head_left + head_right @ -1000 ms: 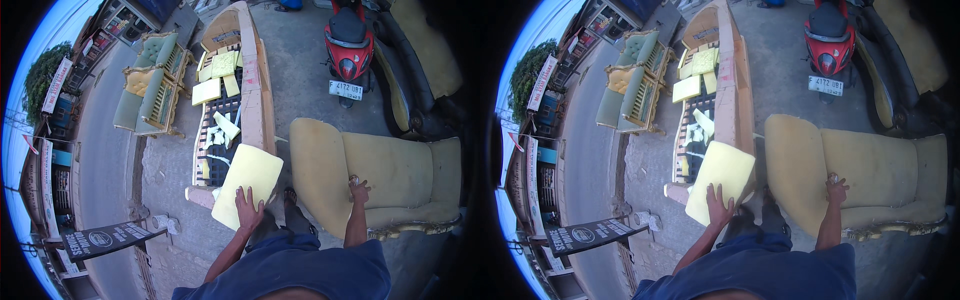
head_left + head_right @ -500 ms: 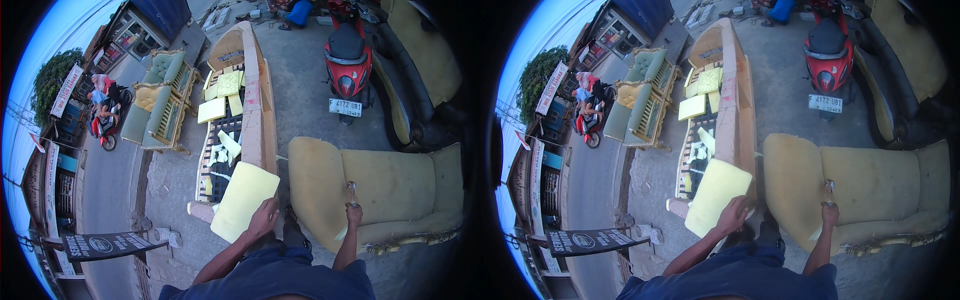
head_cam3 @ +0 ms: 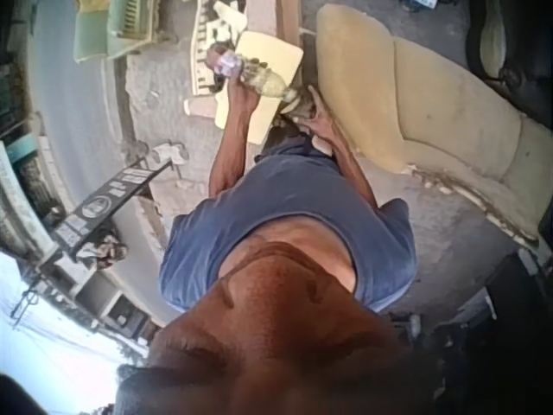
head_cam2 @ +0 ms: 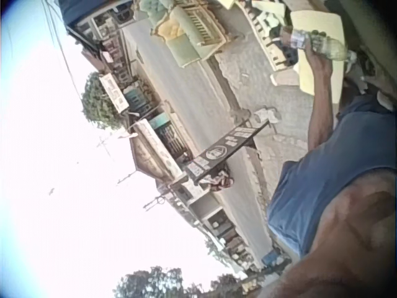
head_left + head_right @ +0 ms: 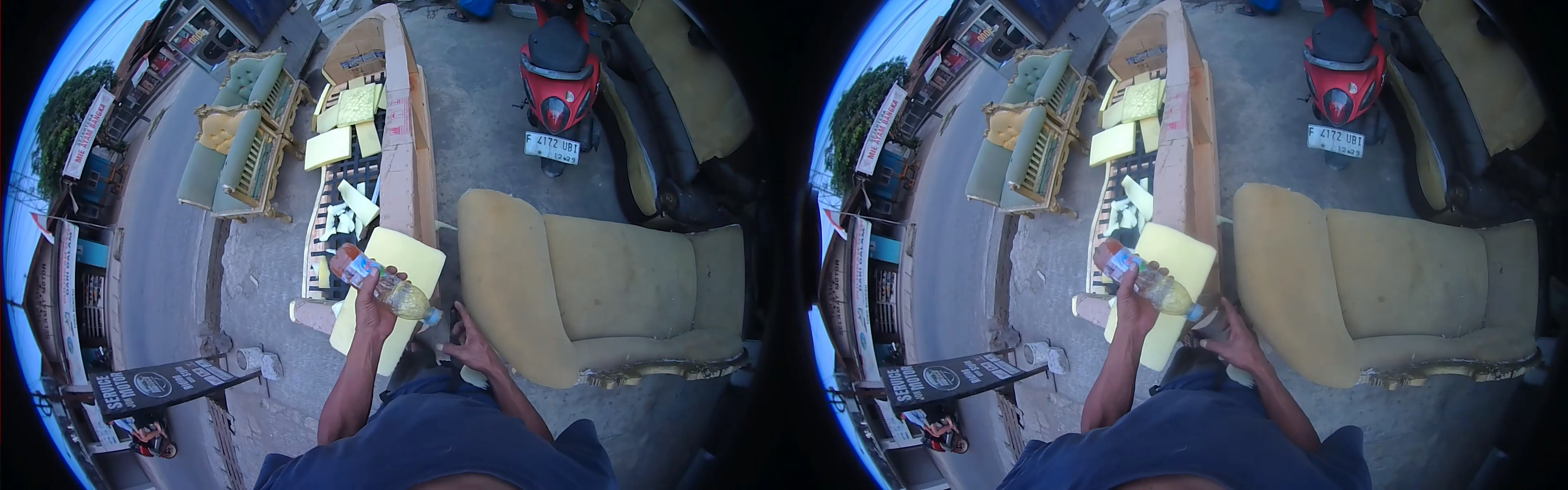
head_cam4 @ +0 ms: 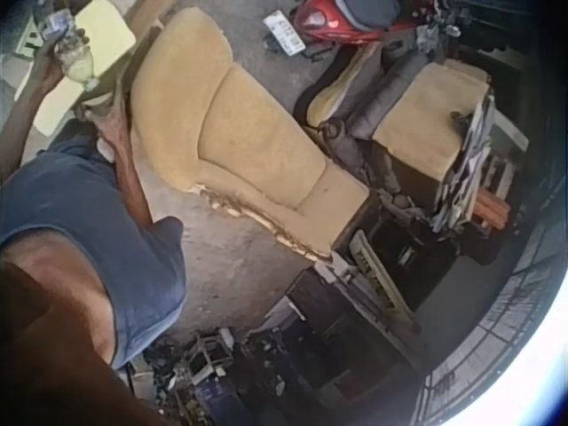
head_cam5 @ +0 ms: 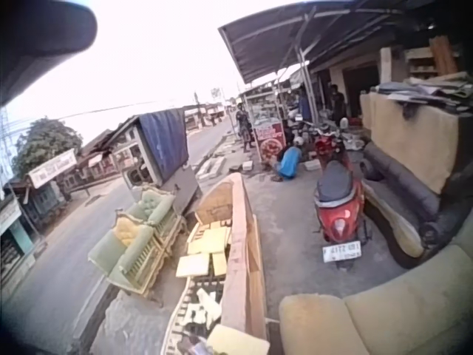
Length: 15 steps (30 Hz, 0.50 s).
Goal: The person cuts and shapes foam padding using a knife, then applies adhesive from a bottle to attach the foam pieces to the sofa frame.
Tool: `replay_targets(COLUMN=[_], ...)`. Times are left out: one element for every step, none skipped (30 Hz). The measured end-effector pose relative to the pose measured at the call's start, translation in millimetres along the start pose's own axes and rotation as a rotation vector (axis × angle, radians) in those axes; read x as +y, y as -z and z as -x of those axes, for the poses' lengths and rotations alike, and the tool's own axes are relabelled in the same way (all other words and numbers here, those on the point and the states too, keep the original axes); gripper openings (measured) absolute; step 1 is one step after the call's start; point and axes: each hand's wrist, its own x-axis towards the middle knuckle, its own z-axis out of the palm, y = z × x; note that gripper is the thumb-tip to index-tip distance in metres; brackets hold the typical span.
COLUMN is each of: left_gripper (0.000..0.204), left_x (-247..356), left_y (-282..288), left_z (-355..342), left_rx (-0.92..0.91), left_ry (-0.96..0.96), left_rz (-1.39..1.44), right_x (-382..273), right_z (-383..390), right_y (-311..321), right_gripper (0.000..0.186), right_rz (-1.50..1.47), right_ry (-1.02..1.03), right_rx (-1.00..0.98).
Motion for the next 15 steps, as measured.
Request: replay_targets(left_gripper=[0.045, 0.043, 0.041, 0.037, 0.034, 0.032, 0.031, 0.031, 0.032, 0.034, 0.034, 0.033, 0.031, 0.03, 0.03], left_x=[15.3, 28.9, 43.3, 53.1, 60.6, 67.9, 75.1, 79.8, 84.6, 88.4, 91.1, 93.3, 97.5, 104.0, 109.9], left_y=[5.2, 6.1, 7.8, 10.2, 9.4, 12.9, 15.8, 13.7, 11.7, 8.6, 4.3, -1.5, -6.1, -9.3, -10.8], left_z=[2.1, 4.1, 5.4, 5.9, 6.3, 7.8, 9.4, 8.7, 8.9, 13.0, 14.9, 14.8, 14.9, 13.5, 17.2], left_rx=[0.025, 0.031, 0.039, 0.039, 0.066, 0.077, 0.088, 0.088, 0.074, 0.062, 0.064, 0.063, 0.064, 0.068, 0.07], left_ry=[-0.058, -0.101, -0.151, -0.199, -0.256, -0.301, -0.353, -0.359, -0.399, -0.436, -0.438, -0.455, -0.477, -0.514, -0.518], left_rz=[0.029, 0.041, 0.051, 0.057, 0.057, 0.036, 0.017, 0.021, -0.028, -0.079, -0.077, -0.066, -0.056, -0.064, -0.063], right_x=[23.9, 63.2, 84.4, 85.0, 85.1, 84.9, 76.3, 63.9, 55.4, 57.6, 58.2, 58.6, 52.4, 46.9, 42.0], right_z=[0.3, -1.6, -4.2, -2.6, -1.9, -1.2, -0.5, -0.1, -1.4, 3.6, -0.5, -10.1, -17.8, -22.3, -25.0], right_y=[-4.8, -10.1, -14.7, -16.2, -17.0, -17.7, -18.3, -19.5, -22.8, -30.7, -30.1, -27.0, -25.6, -26.9, -28.8], right_gripper=[0.096, 0.099, 0.103, 0.103, 0.099, 0.096, 0.096, 0.087, 0.08, 0.061, 0.061, 0.057, 0.053, 0.046, 0.042], right_rz=[0.004, 0.078, 0.151, 0.154, 0.113, 0.071, 0.079, 0.238, 0.398, 0.478, 0.481, 0.583, 0.687, 0.662, 0.528], right_ry=[-0.005, 0.053, 0.116, 0.114, 0.009, -0.096, -0.093, -0.081, -0.069, -0.046, -0.046, -0.067, -0.084, -0.095, -0.054], right_rx=[-0.004, -0.044, -0.091, -0.099, -0.226, -0.351, -0.36, -0.504, -0.646, -0.536, -0.538, -0.561, -0.587, -0.441, -0.339])
